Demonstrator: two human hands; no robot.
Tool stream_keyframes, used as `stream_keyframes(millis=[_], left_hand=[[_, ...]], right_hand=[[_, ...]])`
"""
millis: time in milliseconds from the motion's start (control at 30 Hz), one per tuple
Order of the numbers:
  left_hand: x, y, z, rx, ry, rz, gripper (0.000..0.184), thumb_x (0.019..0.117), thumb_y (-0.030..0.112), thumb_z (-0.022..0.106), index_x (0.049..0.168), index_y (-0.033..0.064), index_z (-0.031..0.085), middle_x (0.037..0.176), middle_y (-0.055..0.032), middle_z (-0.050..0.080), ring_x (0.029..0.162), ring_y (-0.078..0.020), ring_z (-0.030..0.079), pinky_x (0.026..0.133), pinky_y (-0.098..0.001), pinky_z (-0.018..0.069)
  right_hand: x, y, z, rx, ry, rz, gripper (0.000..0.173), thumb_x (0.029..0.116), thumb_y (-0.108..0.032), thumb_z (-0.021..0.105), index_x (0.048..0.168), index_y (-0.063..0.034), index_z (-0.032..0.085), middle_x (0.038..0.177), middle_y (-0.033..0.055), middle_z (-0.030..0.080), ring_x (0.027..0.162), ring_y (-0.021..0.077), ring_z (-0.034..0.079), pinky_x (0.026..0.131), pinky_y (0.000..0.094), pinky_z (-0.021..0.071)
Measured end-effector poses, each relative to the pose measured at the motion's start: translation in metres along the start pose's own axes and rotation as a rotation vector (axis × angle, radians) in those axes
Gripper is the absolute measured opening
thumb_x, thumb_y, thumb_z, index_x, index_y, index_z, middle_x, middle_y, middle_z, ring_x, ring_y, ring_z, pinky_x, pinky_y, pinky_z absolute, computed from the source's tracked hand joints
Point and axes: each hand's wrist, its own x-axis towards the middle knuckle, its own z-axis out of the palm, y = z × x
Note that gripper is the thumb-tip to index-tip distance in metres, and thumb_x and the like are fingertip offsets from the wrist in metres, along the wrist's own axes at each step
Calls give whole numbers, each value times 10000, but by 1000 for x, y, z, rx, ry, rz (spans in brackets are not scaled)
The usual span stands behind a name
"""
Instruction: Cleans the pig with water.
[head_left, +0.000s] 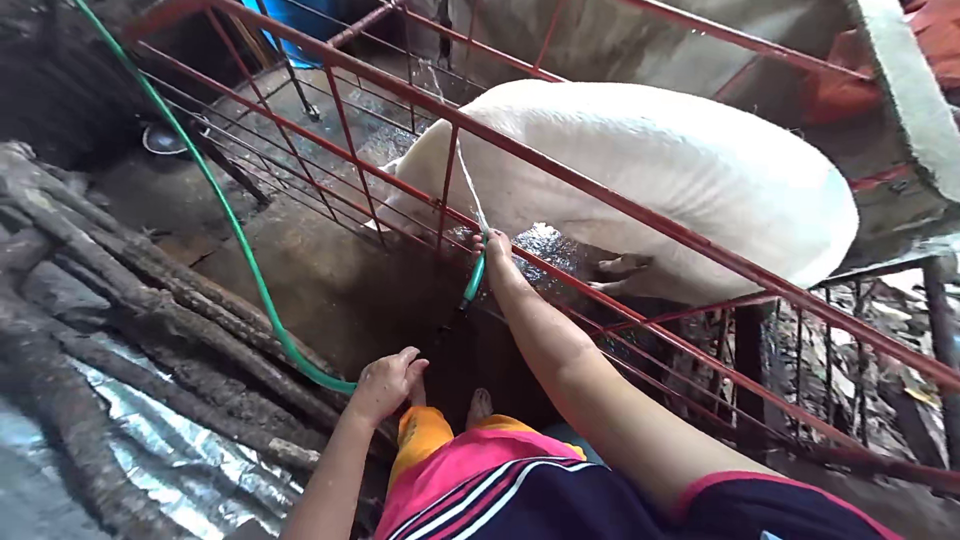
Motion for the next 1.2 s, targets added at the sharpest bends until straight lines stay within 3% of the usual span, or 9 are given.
stream_keyframes(millis=[133,200,400,600,767,867,1000,1200], left_hand=[[-8,1,-7,68,-122,-78,426,1107,308,443,1291,-18,647,1112,-282,703,1104,-457,670,980,-636,467],[-13,0,-7,91,-140,-87,428,1107,312,441,1281,-17,651,1103,-282,704,1096,-453,674,974,-633,472],[-27,2,0,90,-74,-94,421,1098,306,464,1239,-38,663,1022,-284,709,1020,-462,692,917,-637,494],[-13,3,-14,131,-252,-154,449,1117,332,408,1323,-8,617,1138,-281,691,1130,-445,657,1000,-622,458],[-5,-7,-21,81,-302,-108,438,1116,303,412,1331,-24,607,1125,-292,687,1118,-454,656,997,-628,456],[-5,-14,-22,50,-275,-94,430,1113,289,415,1325,-32,608,1089,-295,688,1067,-451,667,970,-622,469],[-6,-25,-35,24,-267,-78,442,1109,280,411,1389,-19,576,1177,-283,683,1138,-434,657,1017,-606,460],[-9,-62,-38,-123,-80,72,495,1066,263,420,1369,-99,569,1169,-314,683,1105,-450,674,1004,-590,483]], right_hand=[[1,39,-25,-10,89,133,250,1120,-183,332,1282,-47,465,808,40,526,513,77,470,444,215,411],[0,49,-28,1,107,169,256,1121,-175,317,1298,-47,450,815,43,522,513,79,458,442,220,399],[-6,47,-9,33,-31,129,228,1131,-199,326,1316,-91,402,760,14,495,469,56,427,415,200,385],[0,73,-26,-7,144,224,226,1105,-158,367,1270,-44,472,792,37,518,493,66,454,422,205,393],[5,60,-20,67,104,126,272,1122,-168,346,1369,-70,406,803,35,509,503,72,439,437,215,378],[5,58,-6,51,106,140,263,1121,-165,352,1359,-73,414,779,34,521,485,68,435,424,212,375],[3,64,5,-9,146,171,286,1119,-156,342,1366,-53,440,810,46,537,514,80,462,449,222,395],[-8,39,52,7,61,-9,282,1124,-186,372,1375,-64,414,771,47,530,495,95,457,449,242,412]])
